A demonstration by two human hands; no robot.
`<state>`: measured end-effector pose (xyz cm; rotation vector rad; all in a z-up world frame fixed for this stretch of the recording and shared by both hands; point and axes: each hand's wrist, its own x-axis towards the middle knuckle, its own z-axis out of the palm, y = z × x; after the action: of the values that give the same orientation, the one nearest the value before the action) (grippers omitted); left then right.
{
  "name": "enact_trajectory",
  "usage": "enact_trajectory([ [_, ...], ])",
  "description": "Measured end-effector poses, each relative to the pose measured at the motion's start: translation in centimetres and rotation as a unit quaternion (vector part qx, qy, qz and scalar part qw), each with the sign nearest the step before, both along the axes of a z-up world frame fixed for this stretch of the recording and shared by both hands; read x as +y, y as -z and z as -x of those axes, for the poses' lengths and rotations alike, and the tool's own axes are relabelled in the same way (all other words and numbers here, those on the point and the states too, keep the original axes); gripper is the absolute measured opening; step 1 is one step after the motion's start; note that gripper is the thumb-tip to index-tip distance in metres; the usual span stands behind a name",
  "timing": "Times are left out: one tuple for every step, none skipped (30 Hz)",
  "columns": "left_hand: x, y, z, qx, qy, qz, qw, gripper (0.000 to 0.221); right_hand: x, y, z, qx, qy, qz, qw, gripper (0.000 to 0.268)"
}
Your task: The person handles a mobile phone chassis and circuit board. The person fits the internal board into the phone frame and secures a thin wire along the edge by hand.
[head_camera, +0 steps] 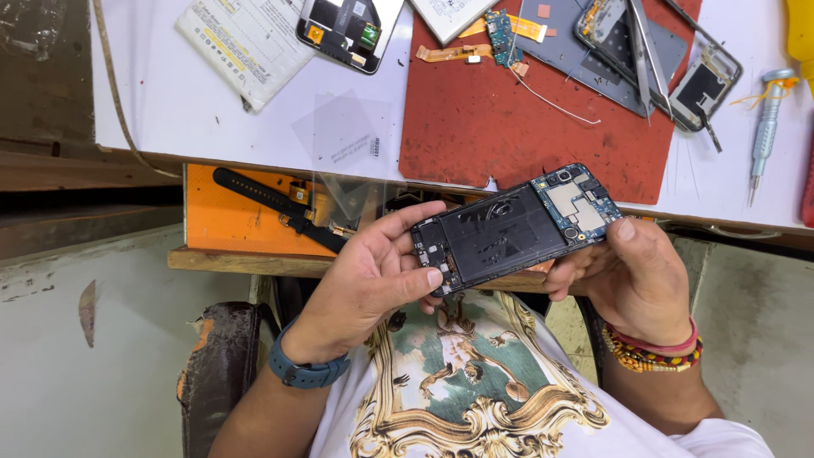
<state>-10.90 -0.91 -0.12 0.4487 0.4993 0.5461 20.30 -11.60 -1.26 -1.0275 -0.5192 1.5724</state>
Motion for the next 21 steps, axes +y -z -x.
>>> enact_trajectory([
  [0.0, -0.1, -0.1, 0.001, 0.0, -0.001, 1.0, 0.071, -0.1, 0.0, 0.0, 0.005, 0.0, -0.006, 1.0, 0.052],
  [0.1, -0.2, -0.2, 0.002, 0.001, -0.002, 1.0, 0.071, -0.3, 0.0, -0.1, 0.005, 0.0, -0.011, 1.0, 0.053],
  [0.1, -0.2, -0.3, 0.002, 0.001, -0.004, 1.0, 0.071, -0.4, 0.0, -0.1, 0.004, 0.001, -0.015, 1.0, 0.053],
  [0.2, -0.3, -0.4, 0.007, 0.002, -0.015, 1.0, 0.071, -0.5, 0.0, -0.1, 0.004, 0.001, -0.02, 1.0, 0.054],
  [0.2, -0.4, -0.5, 0.013, 0.002, -0.026, 1.0, 0.072, -0.6, 0.0, -0.2, -0.001, 0.005, -0.014, 1.0, 0.053],
  [0.3, -0.5, -0.6, 0.018, 0.002, -0.037, 0.999, 0.072, -0.6, 0.0, -0.2, -0.006, 0.008, -0.008, 1.0, 0.052],
  [0.3, -0.6, -0.6, 0.024, -0.001, -0.045, 0.999, 0.072, -0.7, 0.0, -0.2, -0.011, 0.012, -0.002, 1.0, 0.051],
  [0.3, -0.6, -0.7, 0.031, -0.005, -0.052, 0.998, 0.073, -0.7, 0.1, -0.2, -0.015, 0.011, 0.005, 1.0, 0.05],
  [0.4, -0.6, -0.8, 0.037, -0.009, -0.06, 0.997, 0.074, -0.6, 0.2, -0.3, -0.02, 0.011, 0.013, 1.0, 0.05],
  [0.4, -0.6, -0.9, 0.043, -0.022, -0.065, 0.997, 0.074, -0.5, 0.3, -0.4, -0.024, 0.01, 0.021, 0.999, 0.049],
  [0.5, -0.5, -1.0, 0.049, -0.035, -0.071, 0.996, 0.074, -0.3, 0.5, -0.4, -0.027, 0.014, 0.019, 0.999, 0.047],
  [0.6, -0.3, -1.1, 0.055, -0.048, -0.076, 0.994, 0.074, 0.0, 0.9, -0.4, -0.03, 0.018, 0.018, 0.999, 0.045],
  [0.6, -0.1, -1.2, 0.065, -0.066, -0.067, 0.993, 0.07, 0.2, 1.2, -0.4, -0.033, 0.022, 0.016, 0.999, 0.044],
  [0.7, 0.1, -1.5, 0.075, -0.084, -0.058, 0.992, 0.066, 0.4, 1.5, -0.3, -0.031, 0.024, 0.021, 0.999, 0.044],
  [0.7, 0.4, -1.7, 0.084, -0.102, -0.049, 0.99, 0.061, 0.5, 1.8, -0.2, -0.028, 0.025, 0.025, 0.999, 0.044],
  [0.6, 0.7, -1.9, 0.085, -0.124, -0.049, 0.987, 0.056, 0.6, 2.0, -0.1, -0.025, 0.025, 0.03, 0.999, 0.044],
  [0.5, 1.0, -2.2, 0.086, -0.147, -0.049, 0.984, 0.05, 0.7, 2.2, 0.0, -0.023, 0.032, 0.038, 0.999, 0.043],
  [0.4, 1.2, -2.3, 0.087, -0.17, -0.049, 0.98, 0.045, 0.7, 2.4, 0.2, -0.021, 0.039, 0.045, 0.998, 0.041],
  [0.3, 1.4, -2.4, 0.097, -0.171, -0.056, 0.979, 0.04, 0.6, 2.5, 0.3, -0.018, 0.045, 0.053, 0.997, 0.04],
  [0.3, 1.5, -2.4, 0.106, -0.173, -0.063, 0.977, 0.035, 0.6, 2.7, 0.5, -0.018, 0.049, 0.055, 0.997, 0.04],
  [0.3, 1.7, -2.4, 0.116, -0.174, -0.07, 0.975, 0.03, 0.7, 2.8, 0.5, -0.018, 0.053, 0.056, 0.997, 0.041],
])
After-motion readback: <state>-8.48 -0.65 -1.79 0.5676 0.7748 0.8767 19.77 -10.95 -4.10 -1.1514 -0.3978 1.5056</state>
